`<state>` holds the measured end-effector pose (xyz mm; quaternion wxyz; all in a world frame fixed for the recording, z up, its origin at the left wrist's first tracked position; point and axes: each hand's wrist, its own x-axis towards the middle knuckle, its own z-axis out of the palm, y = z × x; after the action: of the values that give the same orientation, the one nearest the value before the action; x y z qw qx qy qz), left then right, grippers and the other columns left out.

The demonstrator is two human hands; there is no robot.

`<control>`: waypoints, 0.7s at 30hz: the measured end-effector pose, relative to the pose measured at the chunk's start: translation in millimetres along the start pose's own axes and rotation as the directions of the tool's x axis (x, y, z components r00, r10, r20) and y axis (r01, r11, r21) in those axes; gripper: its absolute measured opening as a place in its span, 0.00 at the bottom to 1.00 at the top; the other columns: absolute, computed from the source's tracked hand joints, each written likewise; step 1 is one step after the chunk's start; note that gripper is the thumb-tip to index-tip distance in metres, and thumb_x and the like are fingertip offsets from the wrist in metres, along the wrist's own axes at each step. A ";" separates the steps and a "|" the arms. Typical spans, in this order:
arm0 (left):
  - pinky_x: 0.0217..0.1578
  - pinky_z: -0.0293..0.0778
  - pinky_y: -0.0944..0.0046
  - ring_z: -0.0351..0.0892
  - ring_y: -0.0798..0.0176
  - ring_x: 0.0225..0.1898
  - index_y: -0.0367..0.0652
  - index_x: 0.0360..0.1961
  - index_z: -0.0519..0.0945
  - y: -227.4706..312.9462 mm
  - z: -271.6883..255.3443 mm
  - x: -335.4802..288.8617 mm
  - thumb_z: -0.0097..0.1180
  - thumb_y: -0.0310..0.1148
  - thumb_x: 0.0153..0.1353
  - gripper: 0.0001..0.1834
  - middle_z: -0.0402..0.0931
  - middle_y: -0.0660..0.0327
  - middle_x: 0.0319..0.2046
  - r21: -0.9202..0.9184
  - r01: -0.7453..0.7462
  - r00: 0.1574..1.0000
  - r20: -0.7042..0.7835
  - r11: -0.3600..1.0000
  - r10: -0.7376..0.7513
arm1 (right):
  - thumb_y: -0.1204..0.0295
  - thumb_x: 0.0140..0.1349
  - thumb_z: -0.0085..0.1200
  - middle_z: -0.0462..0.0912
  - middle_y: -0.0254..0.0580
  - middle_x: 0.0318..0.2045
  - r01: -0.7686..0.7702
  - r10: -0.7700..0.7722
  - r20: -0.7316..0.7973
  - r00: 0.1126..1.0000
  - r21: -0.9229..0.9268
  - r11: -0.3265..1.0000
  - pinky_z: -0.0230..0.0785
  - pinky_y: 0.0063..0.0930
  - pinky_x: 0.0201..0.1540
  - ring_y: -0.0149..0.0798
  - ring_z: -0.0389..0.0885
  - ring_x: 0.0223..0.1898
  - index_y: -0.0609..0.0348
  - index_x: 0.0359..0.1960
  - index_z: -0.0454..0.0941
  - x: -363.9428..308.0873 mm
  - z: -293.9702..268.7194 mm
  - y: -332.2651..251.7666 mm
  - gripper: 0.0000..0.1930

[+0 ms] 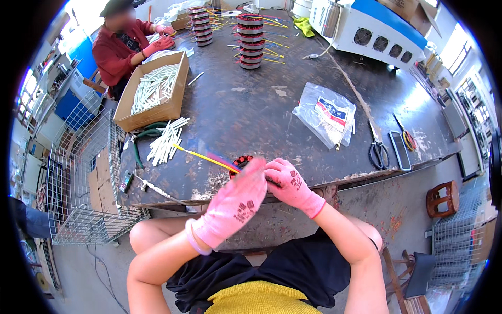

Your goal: The person assembles a motor stator by inserting wires and tubes into the core and securing them with a tie. The person then trims the excess tie with scissors and places the finished component onto a stack.

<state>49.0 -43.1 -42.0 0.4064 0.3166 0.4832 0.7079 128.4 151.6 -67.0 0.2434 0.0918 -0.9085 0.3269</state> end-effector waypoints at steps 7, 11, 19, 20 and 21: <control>0.67 0.66 0.46 0.80 0.59 0.48 0.50 0.38 0.83 46.1 -14.4 22.5 0.66 0.34 0.50 0.12 0.78 0.63 0.31 0.844 -0.360 0.876 0.452 -0.399 0.167 | 0.70 0.56 0.64 0.84 0.39 0.38 -0.047 0.048 -0.051 0.998 0.028 0.999 0.72 0.39 0.49 0.44 0.81 0.43 0.55 0.37 0.82 -2.3 1.9 -0.5 0.08; 0.68 0.64 0.44 0.81 0.62 0.42 0.50 0.37 0.84 40.0 -21.4 11.5 0.67 0.32 0.47 0.13 0.77 0.65 0.29 0.906 -0.307 0.898 0.378 -0.292 0.228 | 0.70 0.55 0.66 0.83 0.38 0.42 -0.042 0.042 -0.031 0.999 0.001 0.999 0.71 0.40 0.51 0.44 0.80 0.45 0.52 0.42 0.83 -3.4 0.8 -4.6 0.12; 0.67 0.63 0.40 0.80 0.58 0.47 0.48 0.37 0.83 20.1 -32.9 11.2 0.68 0.30 0.48 0.13 0.78 0.64 0.33 0.933 -0.328 0.861 0.360 -0.149 0.359 | 0.65 0.54 0.67 0.80 0.30 0.43 0.086 -0.091 -0.011 0.996 -0.222 0.971 0.70 0.39 0.50 0.39 0.78 0.48 0.46 0.47 0.81 -8.4 2.1 -6.7 0.17; 0.67 0.63 0.40 0.80 0.58 0.47 0.48 0.37 0.83 16.9 -34.4 10.1 0.68 0.30 0.48 0.13 0.78 0.64 0.34 0.933 -0.326 0.853 0.360 -0.154 0.377 | 0.65 0.55 0.66 0.79 0.30 0.43 0.109 -0.116 -0.014 0.993 -0.245 0.963 0.70 0.39 0.49 0.38 0.78 0.48 0.46 0.46 0.81 -8.0 3.0 -7.2 0.16; 0.67 0.63 0.40 0.80 0.57 0.47 0.48 0.37 0.82 12.3 -35.8 8.7 0.68 0.30 0.48 0.12 0.78 0.63 0.35 0.933 -0.324 0.845 0.360 -0.158 0.394 | 0.65 0.55 0.66 0.79 0.30 0.43 0.121 -0.127 -0.005 0.992 -0.268 0.956 0.70 0.38 0.49 0.38 0.78 0.48 0.46 0.45 0.81 -7.3 3.5 -8.3 0.16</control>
<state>11.4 -53.3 -41.9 -0.1690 0.6096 0.7374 0.2369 136.1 143.1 -68.4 0.2838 0.1112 -0.9340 0.1863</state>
